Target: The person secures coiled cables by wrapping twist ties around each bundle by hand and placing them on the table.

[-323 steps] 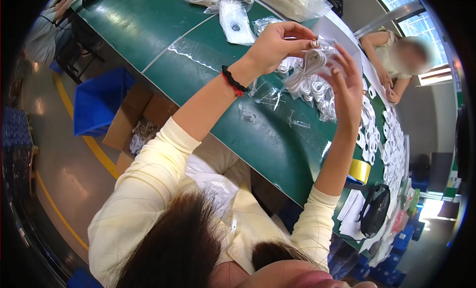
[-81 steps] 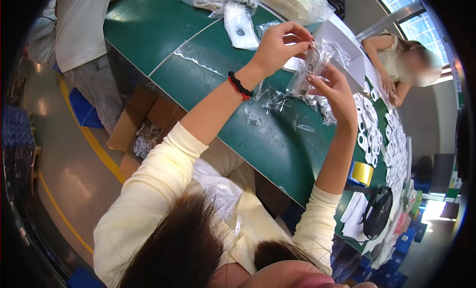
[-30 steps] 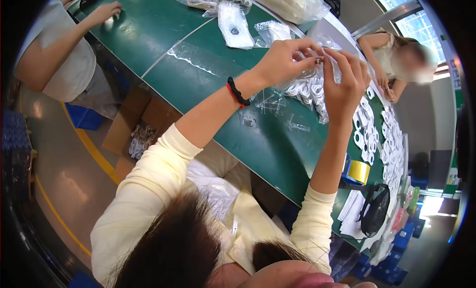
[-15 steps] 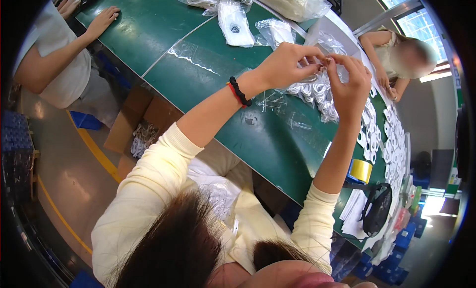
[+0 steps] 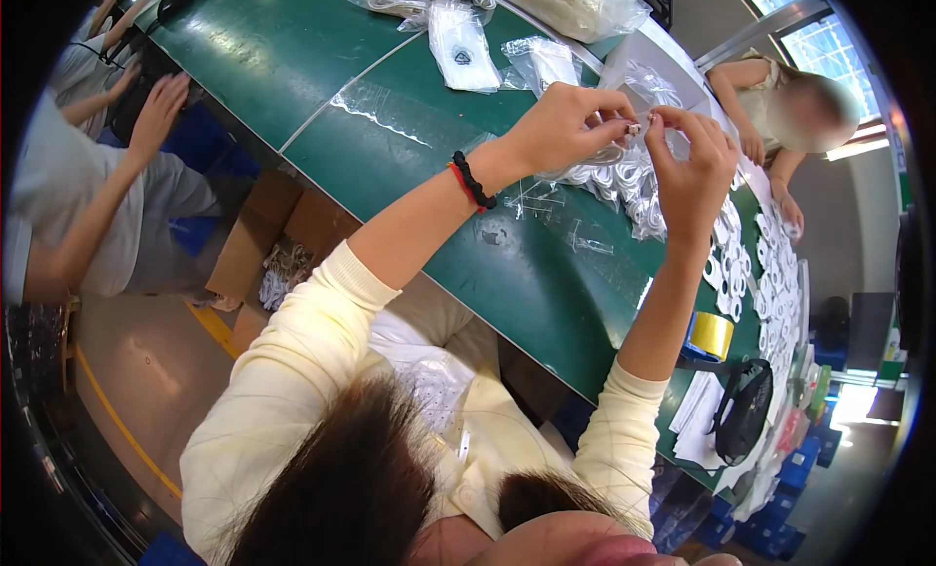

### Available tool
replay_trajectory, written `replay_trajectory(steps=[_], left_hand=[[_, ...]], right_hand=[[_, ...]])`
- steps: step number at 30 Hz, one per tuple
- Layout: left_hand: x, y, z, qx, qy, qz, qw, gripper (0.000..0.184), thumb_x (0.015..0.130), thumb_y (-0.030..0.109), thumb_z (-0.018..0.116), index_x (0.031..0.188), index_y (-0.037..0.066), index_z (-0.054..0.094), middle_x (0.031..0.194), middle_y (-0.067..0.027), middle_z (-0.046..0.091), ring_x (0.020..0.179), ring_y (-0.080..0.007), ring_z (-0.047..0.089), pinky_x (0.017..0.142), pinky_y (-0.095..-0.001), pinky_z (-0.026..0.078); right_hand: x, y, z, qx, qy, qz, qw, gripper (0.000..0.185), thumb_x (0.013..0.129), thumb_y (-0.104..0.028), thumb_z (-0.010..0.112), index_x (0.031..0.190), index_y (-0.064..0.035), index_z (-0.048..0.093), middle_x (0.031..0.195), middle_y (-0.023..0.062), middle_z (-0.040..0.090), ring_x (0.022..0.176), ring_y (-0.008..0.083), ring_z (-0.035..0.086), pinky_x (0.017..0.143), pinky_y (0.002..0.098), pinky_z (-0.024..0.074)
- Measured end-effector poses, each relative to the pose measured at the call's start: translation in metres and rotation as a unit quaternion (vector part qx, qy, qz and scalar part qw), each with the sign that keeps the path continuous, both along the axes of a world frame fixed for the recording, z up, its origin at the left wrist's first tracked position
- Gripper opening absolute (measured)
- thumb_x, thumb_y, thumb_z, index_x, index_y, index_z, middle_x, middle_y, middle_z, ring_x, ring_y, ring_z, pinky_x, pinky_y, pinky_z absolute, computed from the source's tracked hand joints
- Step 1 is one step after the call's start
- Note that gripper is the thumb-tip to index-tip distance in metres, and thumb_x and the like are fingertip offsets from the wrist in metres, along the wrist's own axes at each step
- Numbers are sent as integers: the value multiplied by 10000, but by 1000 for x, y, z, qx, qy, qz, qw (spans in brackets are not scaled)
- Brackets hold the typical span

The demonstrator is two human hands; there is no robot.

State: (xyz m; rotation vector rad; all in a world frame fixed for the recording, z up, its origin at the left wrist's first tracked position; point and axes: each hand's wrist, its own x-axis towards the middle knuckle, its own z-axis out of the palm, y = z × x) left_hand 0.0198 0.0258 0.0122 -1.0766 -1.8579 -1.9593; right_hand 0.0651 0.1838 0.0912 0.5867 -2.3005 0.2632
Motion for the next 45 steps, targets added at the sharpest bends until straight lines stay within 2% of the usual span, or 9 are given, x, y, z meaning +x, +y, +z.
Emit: replay_trajectory(steps=[3, 10, 13, 19, 23, 27, 30, 34, 45], left_hand=[[8, 2, 3, 3, 7, 14, 1000, 131, 896, 83, 582, 957, -24, 629, 798, -98, 693, 803, -150, 703, 690, -249, 552], [2, -4, 5, 15, -22, 121, 992, 101, 896, 60, 576, 938, -17, 627, 819, -95, 693, 796, -143, 701, 666, -239, 544], [-14, -9, 0, 117, -2, 177, 977, 103, 860, 98, 622, 889, -1, 630, 779, -92, 697, 690, -152, 698, 602, -252, 533], [-20, -29, 5, 175, -41, 229, 957, 104, 882, 75, 601, 901, -26, 615, 797, -92, 697, 765, -161, 709, 625, -239, 543], [-27, -31, -1, 187, -36, 237, 953, 101, 881, 74, 608, 893, -25, 615, 793, -89, 694, 772, -166, 710, 623, -234, 539], [-26, -31, 2, 185, -21, 241, 953, 100, 879, 77, 613, 888, -23, 614, 791, -87, 694, 768, -166, 709, 620, -236, 539], [-22, -30, 4, 179, -31, 238, 954, 105, 878, 82, 619, 885, -22, 614, 798, -90, 695, 763, -164, 709, 621, -237, 539], [-14, -22, 4, 165, -71, 177, 968, 95, 892, 74, 602, 916, -18, 615, 839, -88, 686, 805, -153, 699, 670, -225, 538], [-6, -11, 1, 131, -105, 77, 983, 108, 899, 81, 614, 960, -7, 618, 875, -88, 684, 831, -135, 683, 722, -220, 532]], right_hand=[[4, 3, -2, 8, 75, -35, 997, 105, 778, -128, 695, 857, -60, 710, 804, 69, 685, 794, 210, 644, 807, 334, 445], [-20, 61, -7, -259, 90, -150, 950, 171, 848, -156, 675, 945, -25, 727, 810, 47, 706, 759, 94, 651, 711, 226, 488], [-27, 70, -13, -333, -34, -36, 941, 183, 871, -146, 652, 982, -11, 708, 839, 47, 705, 763, 85, 643, 706, 219, 489], [-2, -20, -46, -79, -345, 93, 931, 154, 839, -132, 633, 936, -28, 692, 853, 89, 696, 738, 173, 642, 691, 299, 494], [15, -37, -70, 84, -403, 183, 893, 251, 804, -95, 667, 1043, -18, 657, 976, 141, 674, 885, 356, 624, 842, 389, 487], [14, -27, -49, 81, -376, 181, 905, 262, 819, -71, 645, 1076, -17, 642, 995, 139, 675, 881, 304, 648, 820, 361, 500], [8, -20, -32, -41, -407, 106, 906, 207, 873, -68, 603, 1070, -15, 640, 986, 97, 687, 872, 170, 663, 750, 279, 505], [-5, -8, -27, -271, -319, 73, 905, 244, 937, -165, 591, 1114, 3, 593, 1003, 79, 661, 918, 142, 635, 772, 257, 488], [-14, -1, -35, -436, -301, 138, 837, 216, 932, -156, 601, 1048, 25, 625, 956, 74, 661, 888, 131, 628, 806, 264, 517]])
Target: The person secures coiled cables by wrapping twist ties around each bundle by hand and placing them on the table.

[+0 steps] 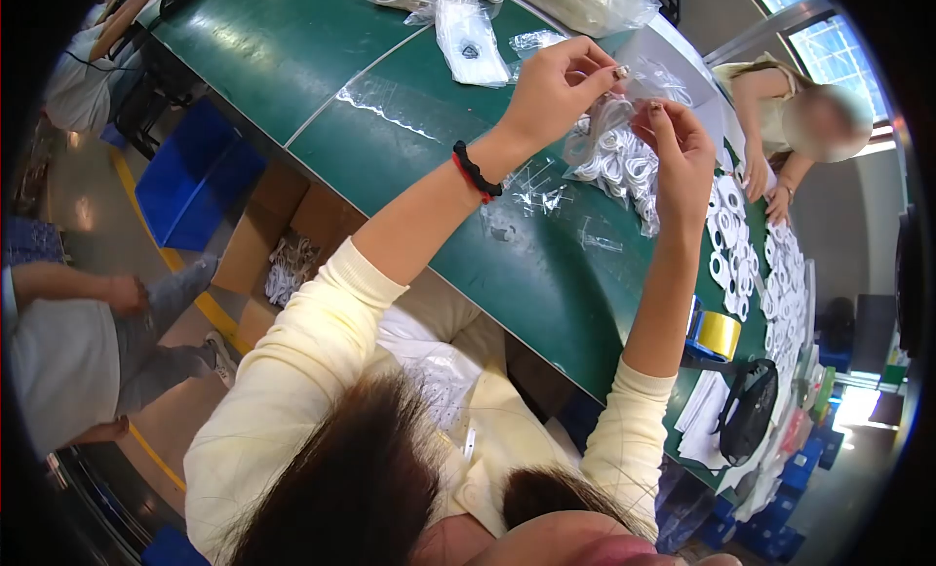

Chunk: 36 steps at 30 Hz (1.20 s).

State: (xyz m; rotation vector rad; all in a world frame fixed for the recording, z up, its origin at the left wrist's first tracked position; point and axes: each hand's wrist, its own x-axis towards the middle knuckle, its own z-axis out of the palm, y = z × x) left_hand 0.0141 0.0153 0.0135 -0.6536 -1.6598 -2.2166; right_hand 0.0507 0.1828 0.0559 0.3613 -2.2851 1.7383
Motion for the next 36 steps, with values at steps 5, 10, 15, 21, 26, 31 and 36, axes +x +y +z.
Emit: replay_trajectory(steps=[5, 10, 15, 21, 26, 31, 36], left_hand=[[-1, 0, -1, 21, 18, -3, 1000, 110, 905, 90, 623, 960, -5, 618, 873, -79, 685, 840, -134, 683, 717, -219, 538], [3, 2, 3, 69, -4, -43, 997, 97, 888, 78, 614, 948, 6, 641, 812, -68, 697, 779, -135, 688, 670, -256, 563], [6, -5, 9, 53, 27, -109, 992, 134, 919, 78, 581, 1036, 24, 617, 928, -73, 685, 877, -150, 676, 712, -282, 579], [4, -11, 11, 55, 41, -194, 979, 155, 901, 20, 541, 1044, 24, 600, 983, -77, 652, 924, -162, 655, 762, -323, 592], [1, -15, 9, 81, 14, -242, 967, 167, 863, -6, 516, 996, 8, 617, 937, -68, 638, 899, -153, 637, 753, -328, 595], [3, -14, 9, 27, -10, -193, 981, 160, 891, 100, 601, 1027, 16, 607, 994, -73, 639, 959, -162, 644, 790, -318, 575], [-1, -7, 4, 70, -15, -189, 979, 193, 855, 69, 649, 1024, -22, 627, 975, -106, 656, 910, -176, 660, 761, -318, 588]], right_hand=[[4, -12, 1, 52, 39, -15, 998, 223, 915, -142, 628, 1038, 44, 626, 940, 78, 663, 869, 129, 630, 805, 272, 527], [3, -3, -1, 0, 36, -15, 999, 220, 916, -133, 626, 1062, 31, 615, 946, 77, 658, 882, 125, 627, 800, 266, 527], [6, -2, 5, -40, 55, 0, 998, 177, 928, -111, 602, 1046, 20, 606, 928, 61, 652, 848, 115, 618, 783, 258, 520], [4, 13, 10, -51, 132, 72, 987, 131, 891, 16, 536, 994, 18, 616, 942, 80, 649, 905, 135, 609, 805, 273, 515], [7, 22, 16, -79, 81, 142, 983, 166, 878, 56, 500, 983, 45, 628, 979, 89, 649, 941, 147, 602, 859, 279, 493], [7, 22, 18, -4, 66, 133, 989, 189, 923, -52, 526, 1059, 39, 620, 1053, 109, 628, 999, 152, 581, 872, 275, 477], [8, 13, 15, 14, 59, 82, 995, 276, 930, -165, 564, 1110, 38, 616, 1040, 122, 632, 1013, 164, 589, 853, 293, 518]])
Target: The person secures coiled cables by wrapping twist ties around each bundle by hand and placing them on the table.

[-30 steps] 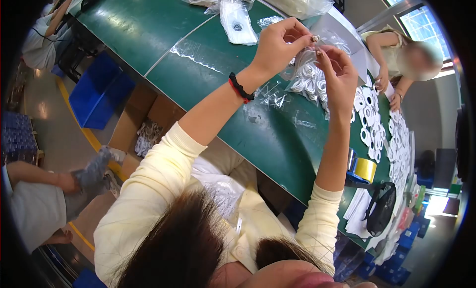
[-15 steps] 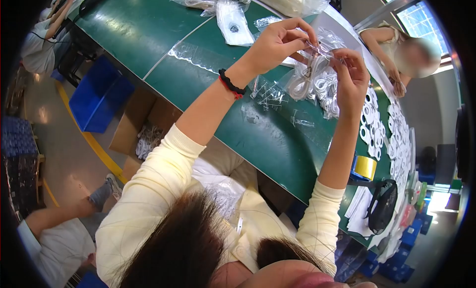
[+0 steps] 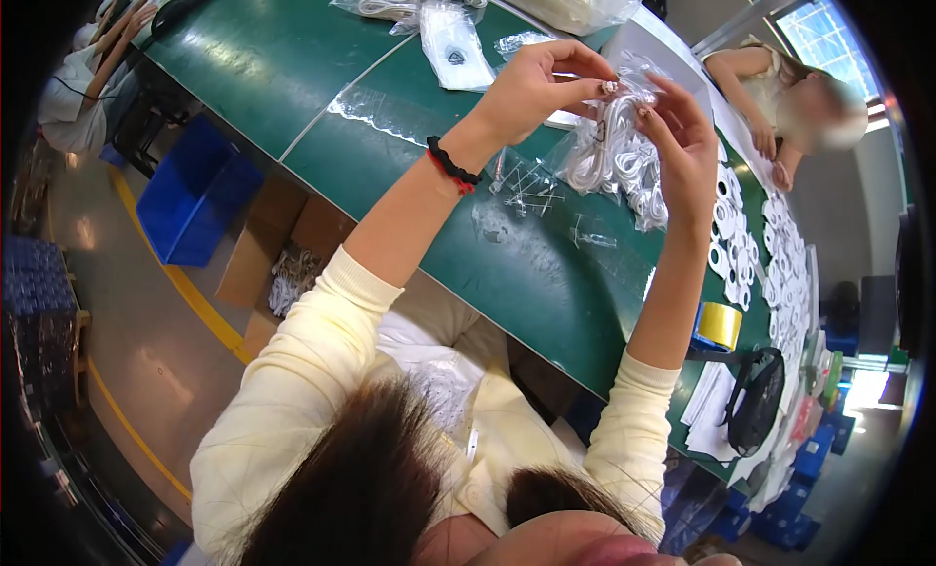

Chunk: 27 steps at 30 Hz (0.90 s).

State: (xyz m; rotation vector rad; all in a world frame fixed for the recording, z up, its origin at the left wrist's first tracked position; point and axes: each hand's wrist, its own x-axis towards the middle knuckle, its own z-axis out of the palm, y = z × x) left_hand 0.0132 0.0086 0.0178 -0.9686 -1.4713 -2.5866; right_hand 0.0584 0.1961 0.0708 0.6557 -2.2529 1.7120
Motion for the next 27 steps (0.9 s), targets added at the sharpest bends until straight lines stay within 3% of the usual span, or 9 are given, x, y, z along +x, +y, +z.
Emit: replay_trajectory(steps=[4, 8, 12, 15, 17, 18, 20, 23, 27], left_hand=[[-3, 2, -2, 25, -17, 43, 999, 173, 858, 40, 630, 1020, -19, 614, 993, -133, 658, 928, -184, 662, 776, -304, 580], [-6, 7, -7, -3, 24, 87, 996, 276, 877, 71, 641, 1127, 7, 543, 1076, -131, 643, 988, -185, 644, 820, -295, 552], [-12, 6, -15, -76, 24, 246, 966, 397, 865, 154, 665, 1194, 23, 486, 1086, -140, 641, 1006, -185, 643, 771, -258, 510], [-18, 2, -18, -113, -22, 280, 953, 353, 878, 160, 638, 1169, 20, 496, 1065, -128, 644, 969, -169, 653, 753, -252, 506], [-20, 0, -20, -118, -61, 269, 954, 334, 874, 159, 632, 1147, 15, 504, 1025, -106, 653, 911, -159, 665, 718, -252, 502], [-20, 0, -21, -118, -62, 270, 954, 334, 874, 159, 632, 1147, 15, 504, 1025, -106, 653, 911, -159, 665, 718, -252, 502], [-20, -1, -21, -142, -60, 275, 949, 331, 858, 161, 646, 1121, 8, 517, 983, -106, 661, 849, -157, 670, 703, -254, 502], [-23, 0, -28, -213, -54, 286, 933, 354, 853, 215, 661, 1109, 3, 539, 962, -118, 666, 837, -166, 669, 722, -261, 505], [-28, 0, -39, -348, -48, 298, 887, 382, 864, 290, 655, 1085, -11, 575, 969, -127, 665, 850, -171, 659, 738, -263, 505]], right_hand=[[4, -13, -5, -36, -148, -49, 987, 375, 905, -233, 620, 1142, 55, 585, 961, 104, 645, 913, 171, 628, 772, 306, 563], [-13, 1, -8, 105, -290, 50, 950, 341, 912, -239, 606, 1076, 60, 587, 907, 73, 643, 862, 138, 619, 777, 285, 552], [-42, 24, -16, -316, -190, -70, 927, 324, 986, -190, 495, 1183, 67, 514, 1178, 140, 586, 1046, 174, 593, 925, 265, 475], [-51, 36, -19, -363, -208, -121, 900, 359, 982, -187, 501, 1217, 83, 486, 1179, 190, 592, 1115, 217, 574, 944, 282, 473], [-64, 54, -49, -103, -184, -106, 972, 377, 947, -238, 565, 1205, 37, 536, 1133, 170, 628, 1068, 242, 603, 899, 319, 497], [-58, 43, -47, -102, -185, -106, 972, 377, 947, -238, 565, 1205, 37, 536, 1133, 170, 628, 1068, 242, 603, 899, 319, 497], [-38, 3, -44, 388, -66, -199, 898, 406, 857, -287, 672, 1154, -18, 603, 1030, 151, 667, 961, 250, 646, 826, 340, 512], [-40, -5, -81, 551, 124, -258, 784, 425, 743, -279, 739, 1072, -29, 637, 943, 159, 666, 875, 319, 637, 773, 405, 511], [-41, -2, -70, 464, 85, -287, 833, 388, 724, -226, 725, 1046, -23, 649, 919, 164, 660, 842, 337, 629, 772, 405, 501]])
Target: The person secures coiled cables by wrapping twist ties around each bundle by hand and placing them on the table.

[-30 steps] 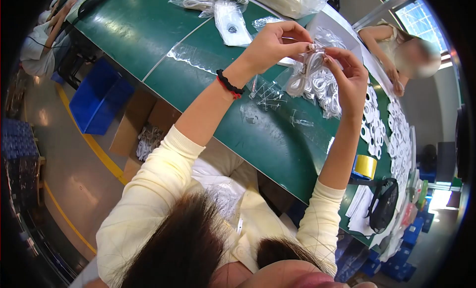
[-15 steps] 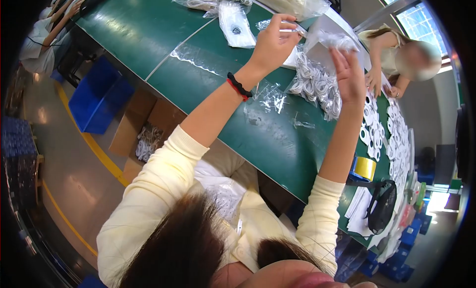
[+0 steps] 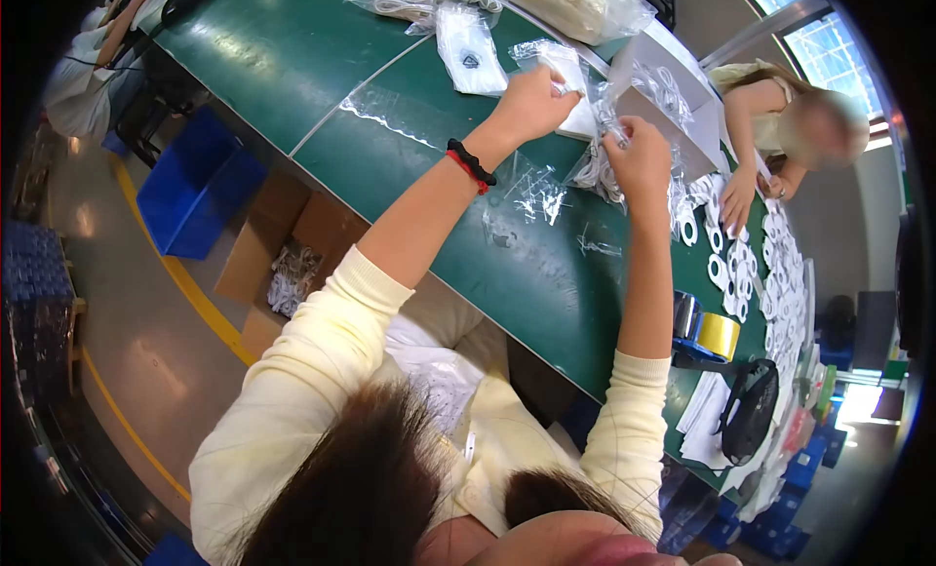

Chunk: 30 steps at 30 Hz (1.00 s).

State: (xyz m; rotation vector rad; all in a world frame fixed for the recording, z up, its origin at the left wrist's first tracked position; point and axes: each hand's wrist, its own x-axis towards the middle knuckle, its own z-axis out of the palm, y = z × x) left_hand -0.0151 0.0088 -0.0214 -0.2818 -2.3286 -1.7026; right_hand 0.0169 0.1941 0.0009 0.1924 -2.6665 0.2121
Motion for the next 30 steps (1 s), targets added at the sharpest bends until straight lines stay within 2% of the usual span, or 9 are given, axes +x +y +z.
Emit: replay_trajectory(steps=[3, 5, 6, 8, 11, 15, 20, 27, 30], left_hand=[[-3, 4, -2, -64, -99, -76, 990, 428, 869, 356, 647, 1062, -24, 605, 975, -113, 668, 879, -179, 647, 750, -274, 510], [-1, 8, 2, 178, -198, -191, 945, 381, 894, 320, 628, 1033, -35, 621, 946, -85, 668, 893, -164, 636, 755, -274, 514], [1, 8, 3, 178, -198, -190, 945, 381, 894, 320, 628, 1033, -35, 621, 946, -85, 668, 893, -164, 636, 755, -274, 514], [3, 7, 5, 321, -84, -174, 927, 286, 917, 252, 605, 1029, -9, 631, 914, -48, 661, 854, -124, 627, 743, -258, 513], [4, 4, 7, 214, -14, -124, 969, 210, 929, 196, 586, 1024, 18, 642, 886, -17, 651, 792, -78, 605, 695, -227, 499], [19, 9, 22, 211, 17, -187, 959, 192, 905, 182, 622, 1014, 24, 640, 850, 3, 639, 736, -53, 577, 636, -199, 459], [26, 18, 22, 166, 76, -251, 951, 225, 892, 149, 615, 1067, 8, 601, 932, -51, 626, 837, -102, 620, 721, -229, 492], [35, 19, 29, 198, 115, -226, 947, 216, 902, 150, 607, 1067, 11, 597, 920, -40, 630, 808, -85, 611, 716, -228, 493], [35, 20, 30, 203, 138, -212, 946, 214, 906, 144, 602, 1076, 16, 599, 919, -30, 639, 786, -77, 604, 711, -223, 491]], right_hand=[[7, -2, 19, -96, 9, 30, 995, 342, 772, -225, 706, 1049, -31, 657, 882, 134, 680, 788, 248, 647, 733, 324, 505], [20, -16, 34, -205, -15, 78, 976, 387, 772, -242, 735, 1082, -35, 635, 867, 102, 674, 780, 205, 644, 713, 327, 506], [27, -23, 42, -205, -15, 78, 975, 387, 772, -242, 735, 1082, -35, 635, 867, 102, 674, 780, 205, 644, 713, 327, 506], [38, -34, 54, -190, -119, 120, 967, 421, 787, -255, 748, 1122, -44, 603, 902, 86, 660, 785, 162, 633, 684, 306, 510], [39, -36, 57, -212, 8, 125, 969, 427, 811, -253, 738, 1153, -55, 576, 942, 94, 647, 790, 146, 628, 652, 282, 506], [40, -30, 67, -240, 152, 137, 949, 376, 863, -169, 691, 1172, -20, 538, 1003, 109, 630, 812, 160, 622, 662, 256, 515], [35, -15, 67, -446, 50, 162, 879, 275, 864, -46, 636, 1117, 8, 544, 918, 122, 641, 793, 141, 657, 666, 221, 520], [37, -12, 72, -427, 23, 223, 876, 217, 873, -10, 611, 1084, -1, 562, 961, 97, 637, 804, 143, 671, 668, 226, 542], [39, -14, 76, -341, 48, 247, 906, 186, 863, -14, 631, 1048, -19, 616, 1040, 91, 625, 803, 147, 676, 663, 226, 545]])
